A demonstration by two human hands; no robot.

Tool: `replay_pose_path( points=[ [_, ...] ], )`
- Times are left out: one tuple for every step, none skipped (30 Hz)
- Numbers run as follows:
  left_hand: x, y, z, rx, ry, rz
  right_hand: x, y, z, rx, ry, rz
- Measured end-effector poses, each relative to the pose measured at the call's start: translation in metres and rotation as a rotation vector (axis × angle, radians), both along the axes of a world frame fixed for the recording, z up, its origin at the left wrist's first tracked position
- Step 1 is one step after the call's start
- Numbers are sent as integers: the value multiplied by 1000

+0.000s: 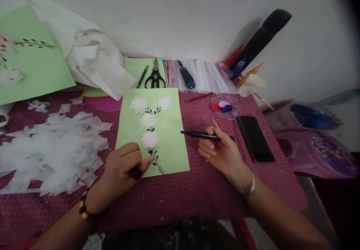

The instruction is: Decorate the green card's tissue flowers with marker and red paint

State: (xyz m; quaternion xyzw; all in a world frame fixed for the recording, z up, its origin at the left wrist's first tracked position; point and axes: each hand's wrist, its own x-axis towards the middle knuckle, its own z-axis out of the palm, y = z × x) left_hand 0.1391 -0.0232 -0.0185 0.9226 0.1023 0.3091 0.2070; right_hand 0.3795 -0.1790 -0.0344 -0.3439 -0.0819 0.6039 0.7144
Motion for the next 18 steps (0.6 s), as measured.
replay_pose_path(
  points=[
    [0,-3,1,-9,6,-52,1,0,-1,-5,-12,-8],
    [-1,-4,3,-17,14,-94,1,0,-1,-11,-27,-17],
    [-2,-6,5,-28,29,-126,2,-1,-1,-18,-48,-28],
    [-3,-6,7,-39,45,-141,2,-1,-2,-27,-75,-39],
    [-5,-6,9,-52,62,-143,3,-1,-2,-41,-108,-48],
    [-7,-5,10,-68,71,-133,3,-1,-3,-58,-149,-52],
    [-9,-4,11,-84,65,-116,3,0,-4,-75,-195,-52],
    [-11,-3,11,-100,48,-97,2,0,-5,-85,-243,-52],
    [-13,-1,11,-114,29,-76,2,1,-6,-89,-289,-56],
    [-14,0,10,-128,14,-52,2,1,-8,-86,-330,-65],
    [-15,1,10,-140,1,-24,1,2,-9,-80,-361,-78],
    [-15,2,9,-146,-13,14,1,2,-11,-75,-381,-91],
    [-15,3,8,-150,-21,57,1,2,-11,-72,-389,-101],
    [-15,4,7,-156,-27,102,1,2,-12,-72,-389,-107],
    [-15,6,6,-167,-34,146,1,2,-12,-75,-382,-107],
    [-15,7,6,-179,-46,186,1,2,-12,-77,-373,-106],
    [-15,9,5,-191,-65,223,2,1,-12,-77,-364,-103],
    [-16,11,5,-210,-82,259,2,1,-12,-73,-359,-98]
  ],
)
